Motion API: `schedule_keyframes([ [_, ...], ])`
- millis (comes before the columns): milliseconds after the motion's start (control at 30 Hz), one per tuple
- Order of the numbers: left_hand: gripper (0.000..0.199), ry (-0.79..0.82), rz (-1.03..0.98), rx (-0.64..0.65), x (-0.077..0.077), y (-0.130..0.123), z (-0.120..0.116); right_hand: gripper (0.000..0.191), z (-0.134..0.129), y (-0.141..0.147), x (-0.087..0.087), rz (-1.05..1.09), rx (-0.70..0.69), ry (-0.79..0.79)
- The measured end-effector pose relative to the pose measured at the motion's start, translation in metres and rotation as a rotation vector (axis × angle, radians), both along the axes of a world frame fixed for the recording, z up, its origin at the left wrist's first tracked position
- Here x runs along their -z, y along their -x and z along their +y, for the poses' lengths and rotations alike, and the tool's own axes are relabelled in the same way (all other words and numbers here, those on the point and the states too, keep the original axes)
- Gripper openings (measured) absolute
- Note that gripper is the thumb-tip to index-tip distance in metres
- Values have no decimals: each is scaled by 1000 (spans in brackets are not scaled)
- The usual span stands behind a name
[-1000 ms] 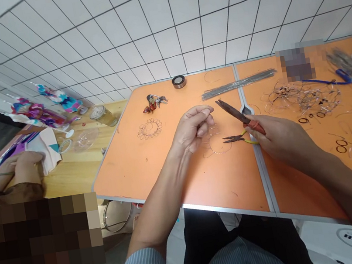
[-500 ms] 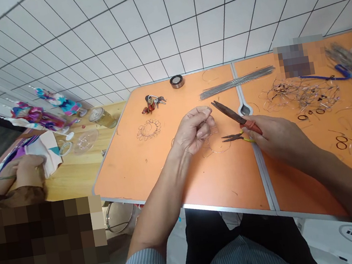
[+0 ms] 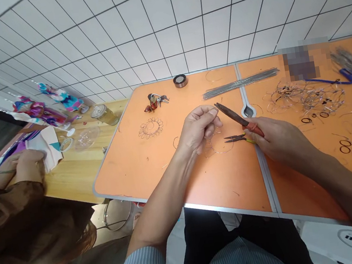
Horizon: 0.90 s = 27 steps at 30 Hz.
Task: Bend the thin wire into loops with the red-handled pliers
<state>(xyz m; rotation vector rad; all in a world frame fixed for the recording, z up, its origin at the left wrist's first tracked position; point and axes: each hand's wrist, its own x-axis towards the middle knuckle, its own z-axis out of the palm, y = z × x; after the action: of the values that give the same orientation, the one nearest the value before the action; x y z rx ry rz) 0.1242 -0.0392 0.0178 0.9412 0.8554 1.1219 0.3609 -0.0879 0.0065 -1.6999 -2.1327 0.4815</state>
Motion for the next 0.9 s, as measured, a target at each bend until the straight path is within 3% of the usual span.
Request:
schedule_keyframes([
  [267,18,-254,264,-217,5,-5,-5,25,-3,3,-3,43,-16,58],
  [600,13,-514,555,-376,15,-7,-10,32,-6,6,-8,96,-41,95],
  [900,16,-580,694,-442,13,-8,-13,32,-7,9,-7,145,-55,137],
])
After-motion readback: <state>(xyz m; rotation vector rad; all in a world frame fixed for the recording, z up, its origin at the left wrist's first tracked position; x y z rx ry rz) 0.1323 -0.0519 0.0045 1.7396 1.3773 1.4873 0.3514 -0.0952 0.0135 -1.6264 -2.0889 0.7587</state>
